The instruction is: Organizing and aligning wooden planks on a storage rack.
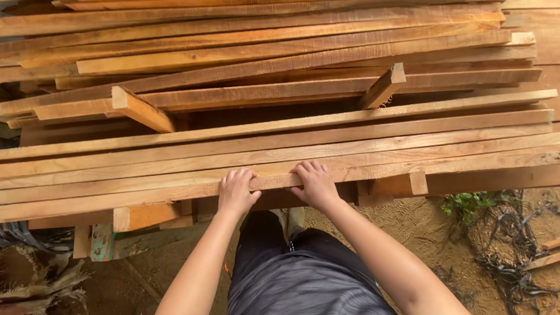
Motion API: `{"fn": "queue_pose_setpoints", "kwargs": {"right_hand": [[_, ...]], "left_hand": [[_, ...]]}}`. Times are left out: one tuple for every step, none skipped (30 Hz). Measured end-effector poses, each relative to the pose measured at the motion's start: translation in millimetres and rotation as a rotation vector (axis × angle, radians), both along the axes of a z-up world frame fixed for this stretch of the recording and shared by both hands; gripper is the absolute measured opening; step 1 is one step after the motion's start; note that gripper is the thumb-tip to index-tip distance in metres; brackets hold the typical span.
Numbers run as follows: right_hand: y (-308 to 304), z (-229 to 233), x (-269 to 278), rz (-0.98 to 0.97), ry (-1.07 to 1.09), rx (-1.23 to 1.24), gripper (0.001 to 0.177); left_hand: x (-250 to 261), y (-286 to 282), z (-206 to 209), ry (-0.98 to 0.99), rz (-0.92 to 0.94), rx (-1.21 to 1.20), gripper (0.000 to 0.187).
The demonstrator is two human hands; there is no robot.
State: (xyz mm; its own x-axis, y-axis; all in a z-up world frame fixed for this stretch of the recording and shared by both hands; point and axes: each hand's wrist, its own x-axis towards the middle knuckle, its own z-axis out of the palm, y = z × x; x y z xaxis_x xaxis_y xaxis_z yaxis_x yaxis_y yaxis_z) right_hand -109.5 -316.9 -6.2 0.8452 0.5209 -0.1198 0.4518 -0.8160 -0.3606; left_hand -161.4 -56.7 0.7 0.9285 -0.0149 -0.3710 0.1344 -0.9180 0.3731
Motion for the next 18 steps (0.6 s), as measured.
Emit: {"fn": "queue_pose_setpoints", "kwargs": {"right_hand": [[0.9, 4.4, 2.7, -0.001, -0.008, -0.001, 0.05], [1.5, 8.4, 1.7, -0.003, 0.0, 0.007, 0.049], [2.9, 12.1, 0.9, -0.005, 0.008, 0.014, 0.048], [2.7, 11.4, 0.1, -0.004, 0.01, 0.016, 0.048], [3.1, 10.8, -0.1, -0.008, 0.011, 0.008, 0.049], [4.6, 10.4, 3.1, -0.018, 0.007, 0.002, 0.05], [6.0, 10.2, 3.5, -0.021, 0.004, 0.004, 0.05], [6.7, 10.1, 2.6, -0.026, -0.029, 0.01, 0.05], [7.2, 9.9, 1.7, -0.03, -0.062, 0.015, 0.05], [9.0, 10.2, 0.2, -0.039, -0.062, 0.017, 0.05], [10.6, 10.3, -1.5, -0.055, -0.058, 0.02, 0.05], [13.1, 10.2, 2.2, -0.074, -0.064, 0.024, 0.051], [20.1, 24.7, 8.4, -0.086, -0.074, 0.028, 0.051], [24.5, 39.4, 8.2, -0.105, -0.022, 0.056, 0.049], [28.0, 53.5, 7.8, -0.124, 0.029, 0.084, 0.048], [29.5, 52.3, 10.9, -0.134, 0.035, 0.084, 0.048], [30.0, 50.8, 13.5, -0.138, 0.075, 0.069, 0.048], [28.6, 49.8, 13.2, -0.142, 0.118, 0.054, 0.049]], "left_hand": [[3.4, 0.8, 0.3, -0.008, -0.001, -0.001, 0.045], [2.8, 1.3, 0.2, 0.0, -0.006, -0.006, 0.046], [2.3, 2.5, -0.2, 0.008, -0.011, -0.012, 0.046], [0.9, 2.1, -3.1, 0.01, -0.009, -0.01, 0.046], [0.0, 2.3, -5.9, 0.015, -0.036, 0.012, 0.046], [4.0, 3.9, -8.5, 0.014, -0.068, 0.036, 0.046], [5.3, 6.5, -9.1, 0.011, -0.071, 0.038, 0.046], [7.2, 8.8, -9.6, -0.026, -0.149, 0.055, 0.047], [9.1, 10.8, -10.4, -0.064, -0.226, 0.072, 0.049], [10.5, 13.0, -14.1, -0.063, -0.235, 0.074, 0.049], [11.7, 15.0, -17.9, -0.08, -0.292, 0.066, 0.051], [19.3, 18.0, -22.1, -0.106, -0.351, 0.06, 0.053], [26.0, 22.4, -22.9, -0.115, -0.362, 0.065, 0.053], [25.5, 24.1, -23.6, -0.118, -0.386, 0.037, 0.055], [24.6, 24.9, -24.9, -0.12, -0.409, 0.01, 0.056], [27.2, 26.8, -22.6, -0.113, -0.419, 0.009, 0.056], [29.3, 27.8, -20.5, -0.108, -0.423, 0.004, 0.057], [28.5, 26.8, -18.1, -0.1, -0.427, -0.002, 0.057]]}}
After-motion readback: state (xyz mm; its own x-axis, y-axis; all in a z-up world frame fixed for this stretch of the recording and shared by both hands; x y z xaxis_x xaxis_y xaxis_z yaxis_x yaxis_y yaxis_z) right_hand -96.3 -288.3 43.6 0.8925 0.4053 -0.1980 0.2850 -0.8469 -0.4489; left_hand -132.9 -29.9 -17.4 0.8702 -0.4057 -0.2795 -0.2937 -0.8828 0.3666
